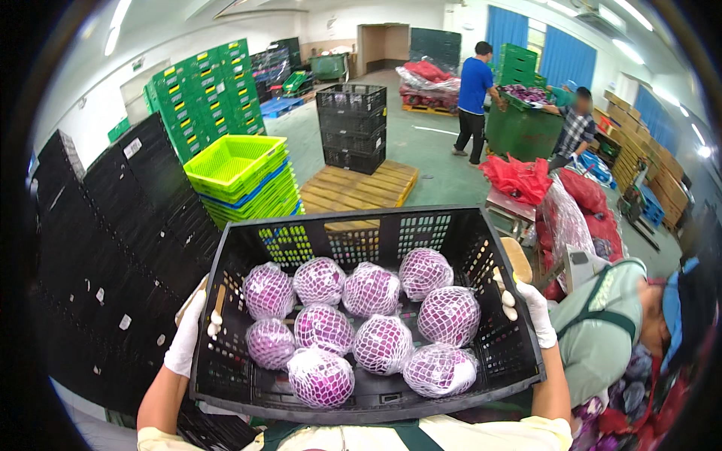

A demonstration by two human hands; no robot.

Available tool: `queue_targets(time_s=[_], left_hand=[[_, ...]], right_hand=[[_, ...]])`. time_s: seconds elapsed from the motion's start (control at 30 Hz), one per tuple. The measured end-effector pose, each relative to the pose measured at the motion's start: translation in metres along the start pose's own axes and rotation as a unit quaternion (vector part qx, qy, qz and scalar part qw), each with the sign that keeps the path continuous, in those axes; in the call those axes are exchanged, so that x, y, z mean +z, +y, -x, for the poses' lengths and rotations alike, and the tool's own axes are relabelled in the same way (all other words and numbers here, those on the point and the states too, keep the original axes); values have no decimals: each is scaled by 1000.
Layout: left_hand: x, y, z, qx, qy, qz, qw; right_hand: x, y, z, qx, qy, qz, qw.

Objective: The person weighs red cabbages on a scale, pulls a white mesh sleeve over each cabbage, wraps them in plastic film using a machine, and places them into a black crate.

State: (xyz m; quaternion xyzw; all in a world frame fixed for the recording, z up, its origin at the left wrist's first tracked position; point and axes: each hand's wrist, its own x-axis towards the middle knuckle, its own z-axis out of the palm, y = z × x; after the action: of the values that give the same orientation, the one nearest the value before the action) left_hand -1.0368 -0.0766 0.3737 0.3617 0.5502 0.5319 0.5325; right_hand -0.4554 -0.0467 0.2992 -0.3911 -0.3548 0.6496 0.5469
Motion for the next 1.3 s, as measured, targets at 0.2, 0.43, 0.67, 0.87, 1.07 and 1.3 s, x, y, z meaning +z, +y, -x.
queue_targets(time_s=[0.2,0.43,0.67,0.87,1.07,1.3], left_hand=[[-13,2,-9,-86,2,4,996],[-31,38,-107,28,-181,-128,975],[-20,53,-182,54,-299,-215,928],[5,43,-235,51,-365,-221,903],[-1,55,-231,50,-355,-225,906],[-27,49,-177,26,-257,-215,942]], right_hand=[[9,0,20,-28,-5,44,999],[76,2,94,-103,113,32,988],[151,20,152,-118,213,3,970],[152,16,155,-94,205,-13,974],[142,7,141,-97,177,-23,979],[97,-1,122,-97,112,-38,988]])
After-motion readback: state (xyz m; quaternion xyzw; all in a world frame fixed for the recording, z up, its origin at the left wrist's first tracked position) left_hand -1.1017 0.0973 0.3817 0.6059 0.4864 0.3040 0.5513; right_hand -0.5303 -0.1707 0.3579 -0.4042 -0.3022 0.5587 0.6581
